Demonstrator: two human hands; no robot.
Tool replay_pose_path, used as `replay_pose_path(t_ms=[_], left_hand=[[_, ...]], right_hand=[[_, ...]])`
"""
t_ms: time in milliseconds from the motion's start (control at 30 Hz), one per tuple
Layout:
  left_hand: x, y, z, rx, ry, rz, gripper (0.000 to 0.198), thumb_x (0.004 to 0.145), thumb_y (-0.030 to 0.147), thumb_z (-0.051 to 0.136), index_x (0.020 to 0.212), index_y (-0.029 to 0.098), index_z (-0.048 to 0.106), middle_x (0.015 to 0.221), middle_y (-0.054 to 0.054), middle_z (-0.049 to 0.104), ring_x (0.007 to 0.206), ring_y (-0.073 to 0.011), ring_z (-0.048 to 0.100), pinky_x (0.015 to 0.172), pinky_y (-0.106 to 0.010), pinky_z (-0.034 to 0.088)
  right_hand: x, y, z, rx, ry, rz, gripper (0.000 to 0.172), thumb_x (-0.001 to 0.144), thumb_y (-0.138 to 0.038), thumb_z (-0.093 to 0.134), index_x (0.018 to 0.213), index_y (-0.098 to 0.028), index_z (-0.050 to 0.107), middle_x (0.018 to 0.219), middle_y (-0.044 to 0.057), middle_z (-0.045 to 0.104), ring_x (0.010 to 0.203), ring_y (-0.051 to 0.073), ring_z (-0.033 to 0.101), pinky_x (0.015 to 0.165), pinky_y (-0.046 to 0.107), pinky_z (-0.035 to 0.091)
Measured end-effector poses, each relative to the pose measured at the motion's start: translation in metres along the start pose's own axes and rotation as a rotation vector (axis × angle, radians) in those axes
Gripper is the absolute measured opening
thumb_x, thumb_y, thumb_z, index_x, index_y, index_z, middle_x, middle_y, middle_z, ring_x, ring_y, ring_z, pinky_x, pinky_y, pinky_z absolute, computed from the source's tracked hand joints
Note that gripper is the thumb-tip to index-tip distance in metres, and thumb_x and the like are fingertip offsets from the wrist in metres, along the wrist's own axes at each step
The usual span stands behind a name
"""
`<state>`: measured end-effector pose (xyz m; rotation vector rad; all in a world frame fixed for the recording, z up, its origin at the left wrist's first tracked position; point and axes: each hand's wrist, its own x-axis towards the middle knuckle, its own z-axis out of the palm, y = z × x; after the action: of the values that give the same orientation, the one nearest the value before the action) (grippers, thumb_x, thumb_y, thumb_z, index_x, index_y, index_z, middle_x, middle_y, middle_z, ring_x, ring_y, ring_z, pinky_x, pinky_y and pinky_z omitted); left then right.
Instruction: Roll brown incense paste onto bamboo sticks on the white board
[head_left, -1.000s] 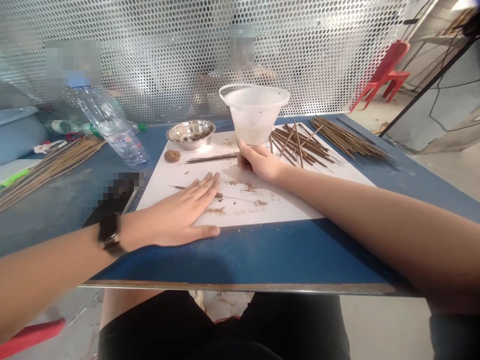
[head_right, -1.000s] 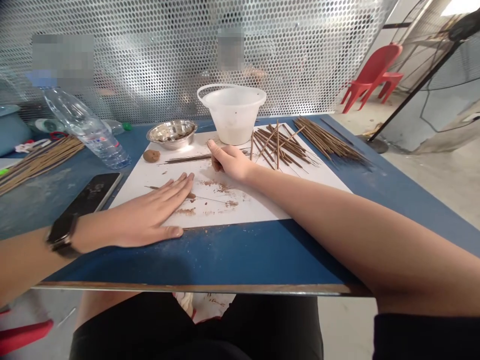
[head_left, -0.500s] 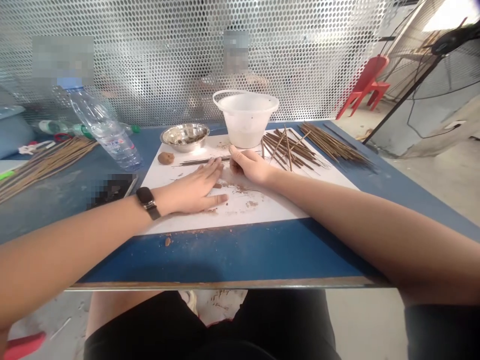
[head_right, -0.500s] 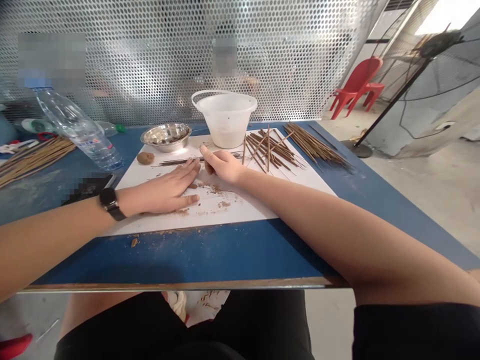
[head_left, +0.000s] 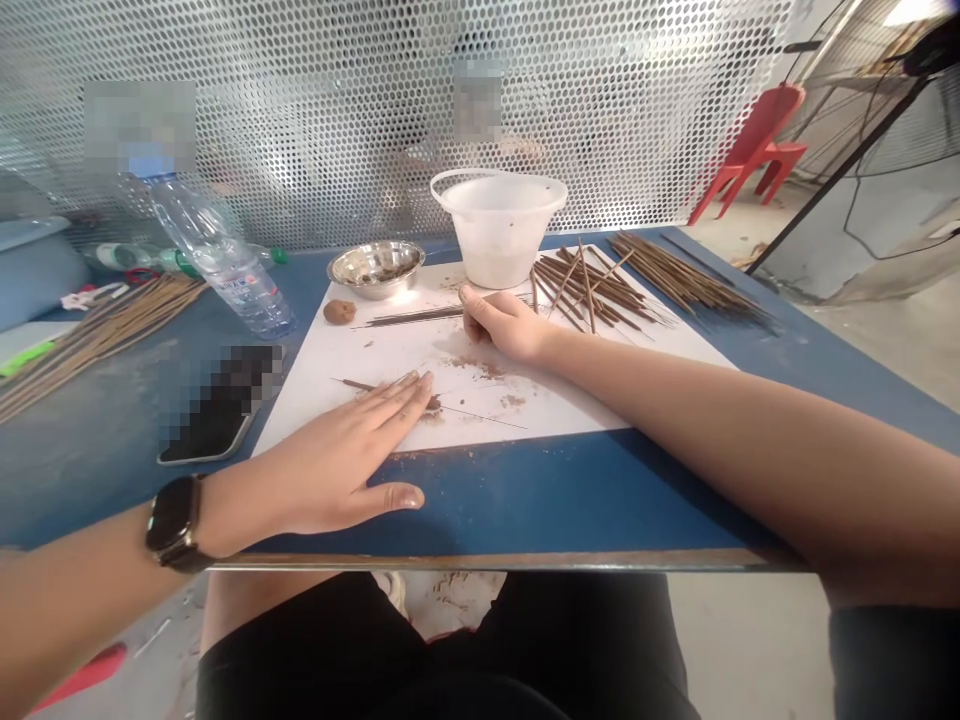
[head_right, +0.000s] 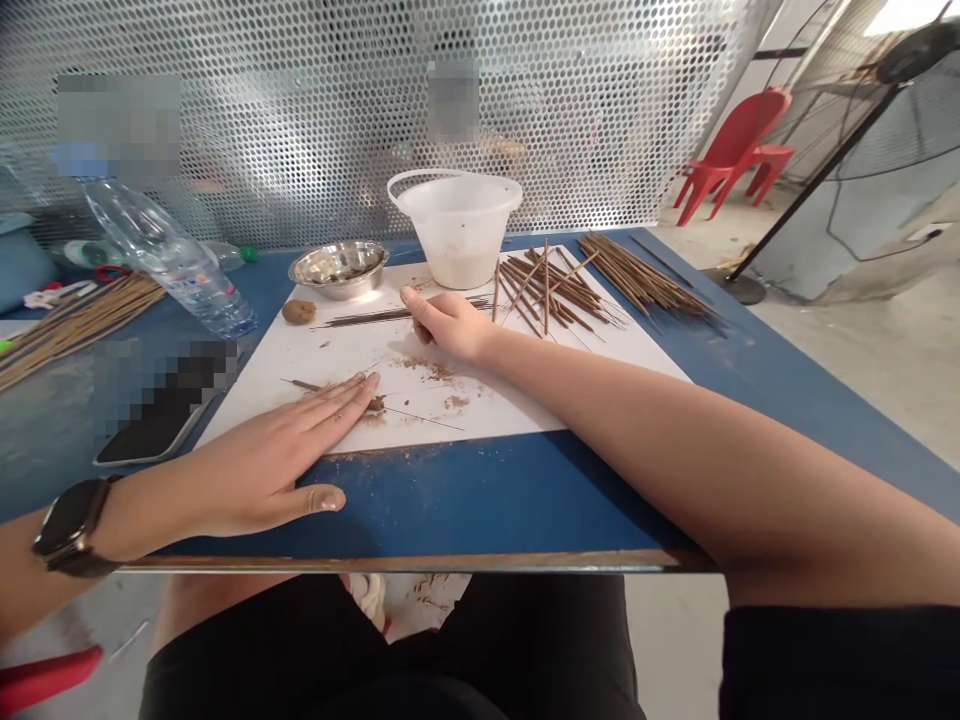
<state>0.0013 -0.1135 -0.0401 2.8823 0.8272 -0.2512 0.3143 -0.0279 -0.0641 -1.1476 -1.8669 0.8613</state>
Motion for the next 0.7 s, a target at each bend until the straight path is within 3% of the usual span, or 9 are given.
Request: replay_pose_path(t_ms=[233,367,500,700], left_hand=[[0.061,-0.030,-0.024,-0.018,0.062,-0.076,0.123,0.108,0.096,0.027,0.191,0.008,0.007,0.196,-0.023,0.007,0.182,-0.0468,0.021,0.145,-0.061,0.030],[0.085,-0.049,-0.027,-0.016,0.060,-0.058,0.126,0.108,0.096,0.022,0.189,0.001,0.007,0.196,-0.026,0.002,0.184,-0.0445,0.013,0.147,-0.059,0.022],[0.073,-0.049,-0.021,-0.030,0.021,-0.042,0.128,0.106,0.099,0.022,0.190,0.002,0.010,0.196,-0.026,0.003,0.183,-0.0451,0.013,0.148,-0.059,0.020],[0.033,-0.035,-0.016,-0.085,0.004,0.025,0.113,0.112,0.091,0.022,0.192,0.015,-0.001,0.198,-0.019,0.002,0.183,-0.0445,0.014,0.146,-0.057,0.027]], right_hand=[[-0.001,-0.003,0.000,0.034,0.009,0.003,0.086,0.116,-0.086,0.035,0.061,-0.024,0.058,0.064,0.001,0.058,0.067,0.016,0.053,0.077,0.034,0.043],[0.000,-0.002,0.001,0.042,0.005,0.001,0.086,0.117,-0.084,0.034,0.061,-0.023,0.057,0.064,0.002,0.059,0.067,0.016,0.053,0.077,0.034,0.044],[0.000,-0.001,0.001,0.022,0.007,0.006,0.088,0.116,-0.085,0.032,0.061,-0.023,0.059,0.064,0.002,0.059,0.067,0.016,0.054,0.078,0.034,0.044],[-0.001,-0.003,0.001,-0.017,-0.006,0.003,0.088,0.116,-0.086,0.030,0.062,-0.022,0.059,0.065,0.002,0.059,0.067,0.016,0.054,0.079,0.033,0.044]])
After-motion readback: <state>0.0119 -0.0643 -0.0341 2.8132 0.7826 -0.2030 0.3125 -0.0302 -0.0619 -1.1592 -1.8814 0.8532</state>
